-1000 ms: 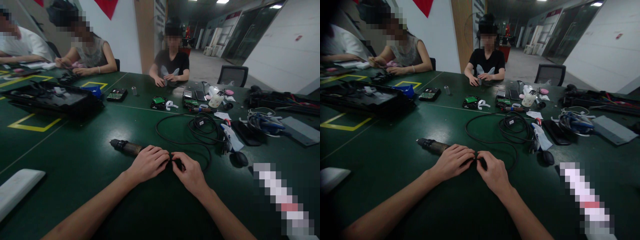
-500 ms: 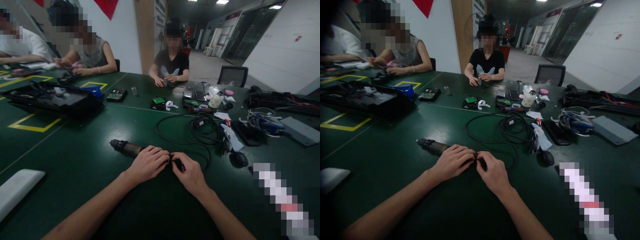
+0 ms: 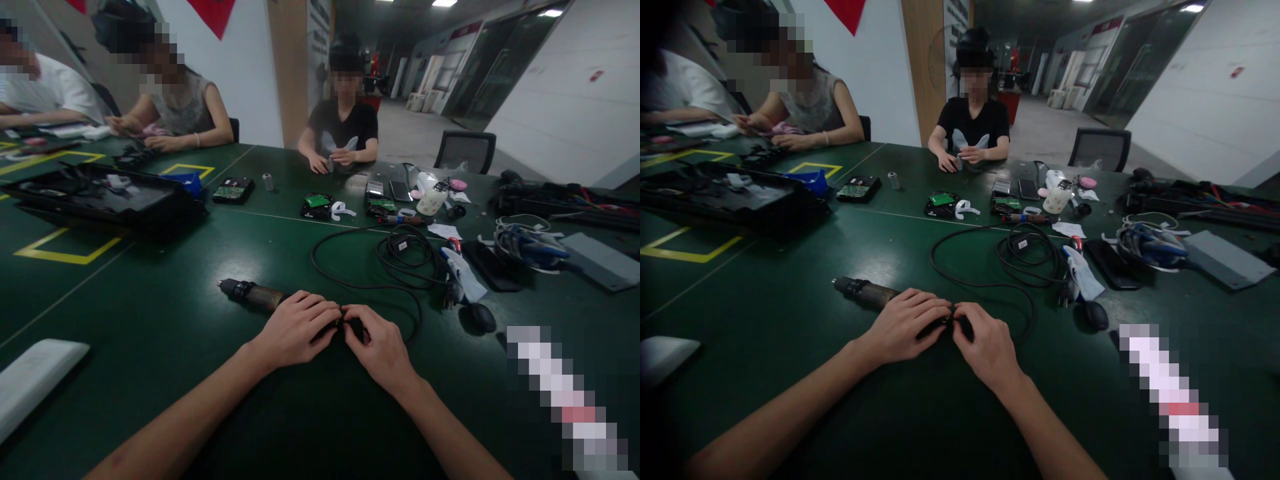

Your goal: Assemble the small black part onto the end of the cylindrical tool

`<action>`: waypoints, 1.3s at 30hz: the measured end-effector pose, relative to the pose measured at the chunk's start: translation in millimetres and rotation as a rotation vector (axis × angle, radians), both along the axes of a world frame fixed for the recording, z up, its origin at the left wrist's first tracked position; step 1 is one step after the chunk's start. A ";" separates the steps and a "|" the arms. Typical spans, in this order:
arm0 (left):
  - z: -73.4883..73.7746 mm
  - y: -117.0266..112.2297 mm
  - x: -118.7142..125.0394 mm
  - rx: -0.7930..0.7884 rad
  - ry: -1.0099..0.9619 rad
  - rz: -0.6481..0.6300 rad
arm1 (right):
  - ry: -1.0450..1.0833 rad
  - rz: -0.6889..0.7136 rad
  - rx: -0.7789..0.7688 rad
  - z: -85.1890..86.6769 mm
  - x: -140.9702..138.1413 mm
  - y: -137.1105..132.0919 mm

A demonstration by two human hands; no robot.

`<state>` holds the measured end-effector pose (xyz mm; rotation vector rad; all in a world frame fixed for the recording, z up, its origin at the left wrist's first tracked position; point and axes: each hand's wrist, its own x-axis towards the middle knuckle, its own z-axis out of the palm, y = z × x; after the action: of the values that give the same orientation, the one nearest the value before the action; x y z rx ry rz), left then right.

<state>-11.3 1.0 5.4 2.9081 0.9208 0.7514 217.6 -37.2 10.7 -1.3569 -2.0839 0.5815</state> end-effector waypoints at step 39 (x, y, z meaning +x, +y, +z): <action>-3.0 1.3 -1.4 0.028 -0.009 0.005 | 0.000 -0.007 0.005 -4.1 0.3 0.1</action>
<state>-12.7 2.3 2.4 2.9251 0.9245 0.7828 217.9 -37.1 6.6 -1.3606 -2.0787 0.5725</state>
